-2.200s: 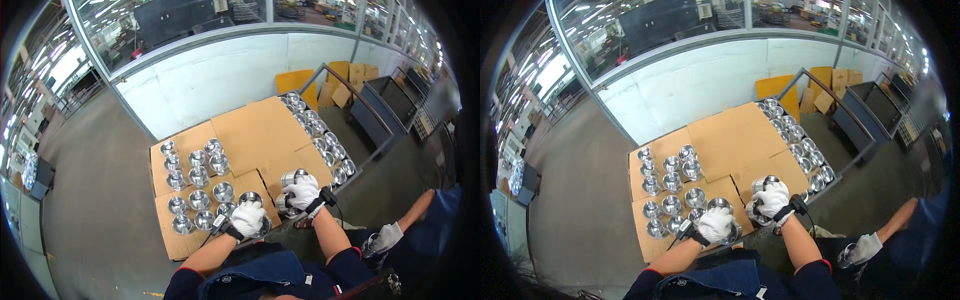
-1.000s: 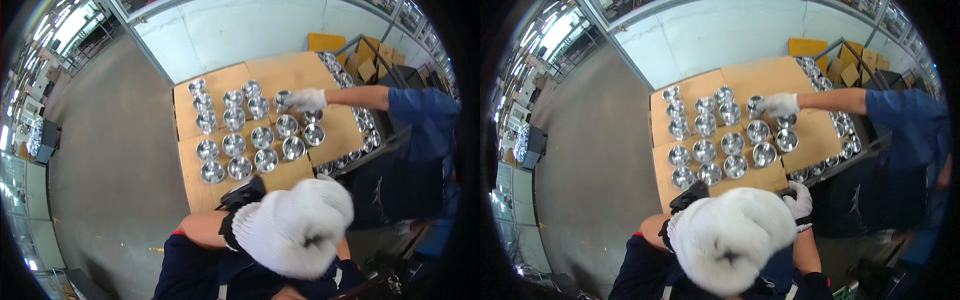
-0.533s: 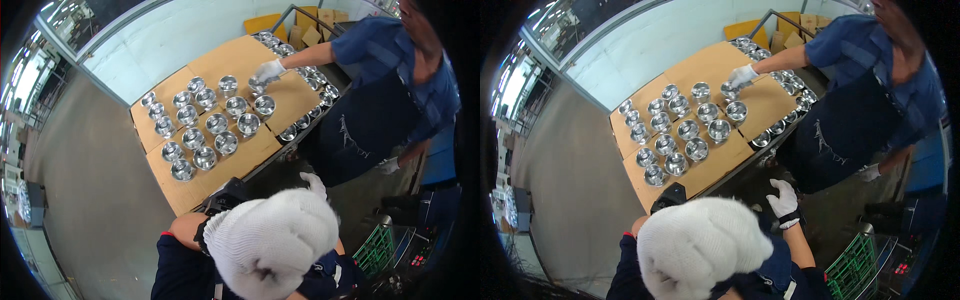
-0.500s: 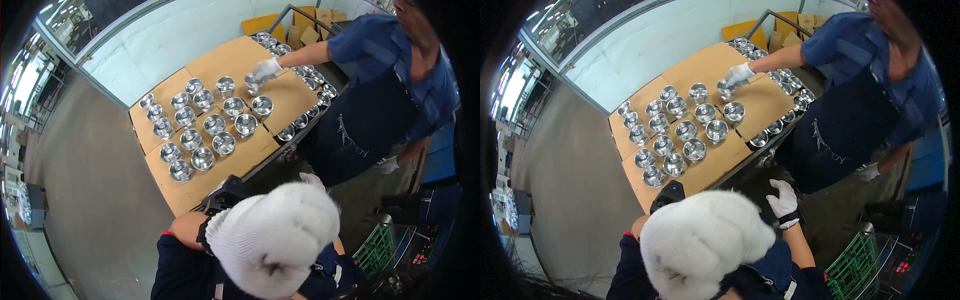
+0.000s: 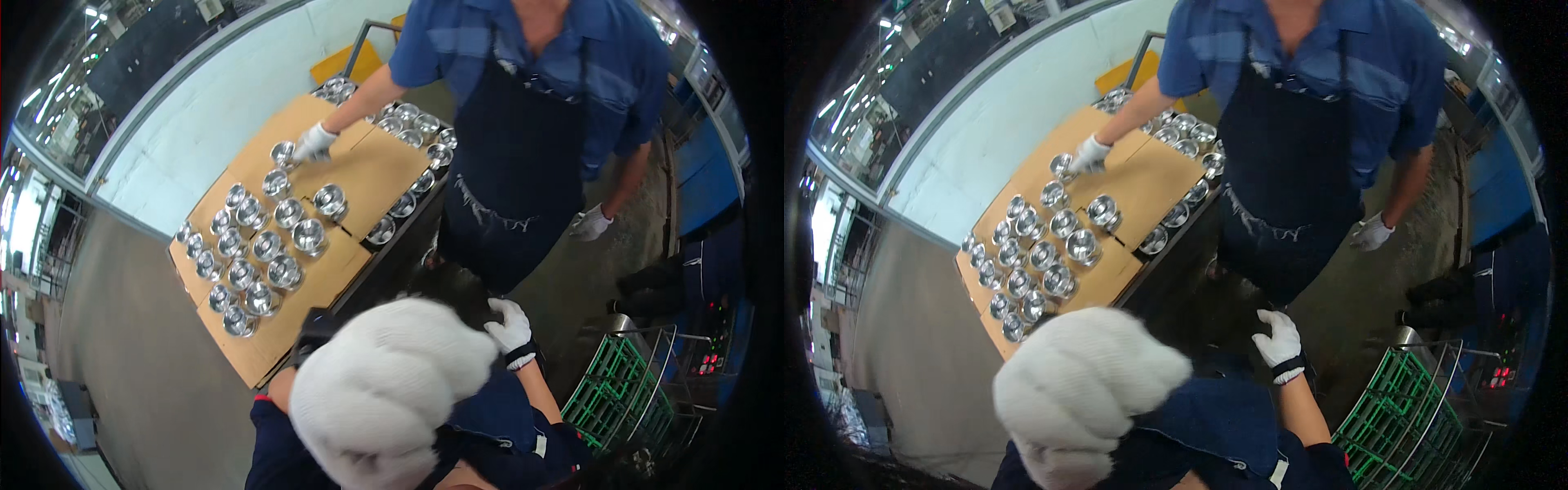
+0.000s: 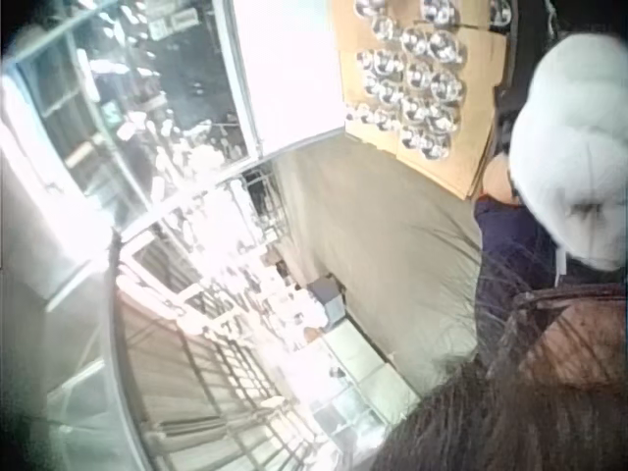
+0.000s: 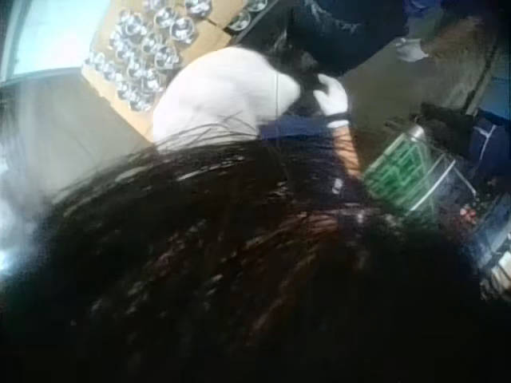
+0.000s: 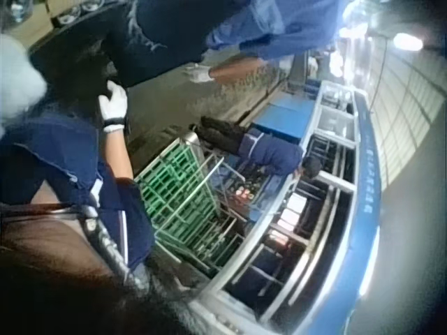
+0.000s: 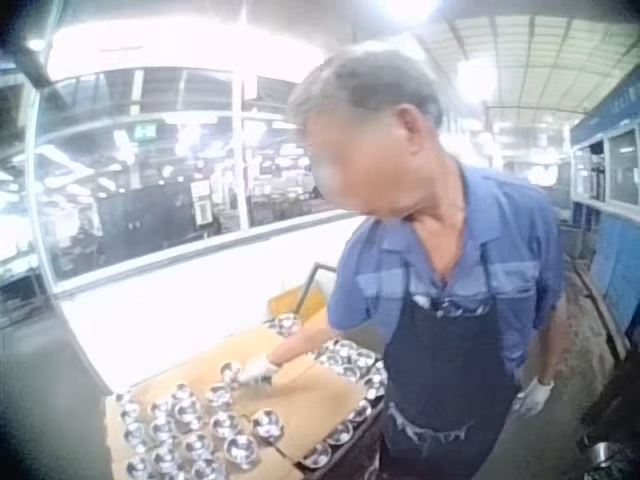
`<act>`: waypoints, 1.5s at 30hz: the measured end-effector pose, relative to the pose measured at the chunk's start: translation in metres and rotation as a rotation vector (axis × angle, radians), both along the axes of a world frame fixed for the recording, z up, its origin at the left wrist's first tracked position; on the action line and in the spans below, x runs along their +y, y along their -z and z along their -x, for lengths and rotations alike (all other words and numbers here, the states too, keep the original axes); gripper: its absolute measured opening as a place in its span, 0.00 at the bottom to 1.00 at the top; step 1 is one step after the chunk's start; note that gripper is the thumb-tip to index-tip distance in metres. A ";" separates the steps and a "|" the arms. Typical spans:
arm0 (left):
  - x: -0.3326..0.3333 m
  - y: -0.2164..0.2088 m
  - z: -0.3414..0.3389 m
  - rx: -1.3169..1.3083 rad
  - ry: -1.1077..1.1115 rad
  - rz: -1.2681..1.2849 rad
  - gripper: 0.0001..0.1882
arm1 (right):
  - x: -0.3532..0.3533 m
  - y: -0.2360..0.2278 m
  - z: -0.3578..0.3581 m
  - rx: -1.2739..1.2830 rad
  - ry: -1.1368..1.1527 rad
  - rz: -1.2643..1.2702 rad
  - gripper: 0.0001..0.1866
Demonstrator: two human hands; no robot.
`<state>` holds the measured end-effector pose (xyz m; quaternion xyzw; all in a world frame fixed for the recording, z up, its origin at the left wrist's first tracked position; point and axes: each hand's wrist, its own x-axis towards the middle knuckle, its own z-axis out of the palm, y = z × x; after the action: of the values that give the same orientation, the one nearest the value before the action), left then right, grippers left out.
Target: Inspecting, cleaning with a compressed air gun, and organizing metal components on a table.
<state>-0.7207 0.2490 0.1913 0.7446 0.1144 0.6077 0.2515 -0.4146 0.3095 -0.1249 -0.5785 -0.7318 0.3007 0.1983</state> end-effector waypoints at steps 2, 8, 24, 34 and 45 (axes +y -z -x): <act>0.003 0.006 -0.008 0.006 -0.042 0.030 0.06 | 0.000 0.004 -0.021 -0.010 0.042 -0.032 0.26; 0.007 -0.019 -0.029 0.131 -0.043 -0.101 0.06 | 0.011 0.004 -0.027 0.073 0.000 -0.017 0.25; 0.046 0.158 0.003 0.515 -0.488 1.459 0.22 | 0.038 0.022 -0.034 0.125 0.062 0.147 0.28; 0.092 0.222 0.041 0.595 -0.475 1.584 0.42 | 0.104 -0.005 0.022 0.061 0.136 0.243 0.38; 0.211 0.263 0.028 0.538 -0.332 1.396 0.41 | 0.172 -0.003 -0.016 0.177 0.427 0.347 0.43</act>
<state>-0.7490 0.4601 -0.0717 0.5084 0.6393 0.2223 0.5324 -0.3987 0.4819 -0.1216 -0.7163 -0.5110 0.4222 0.2183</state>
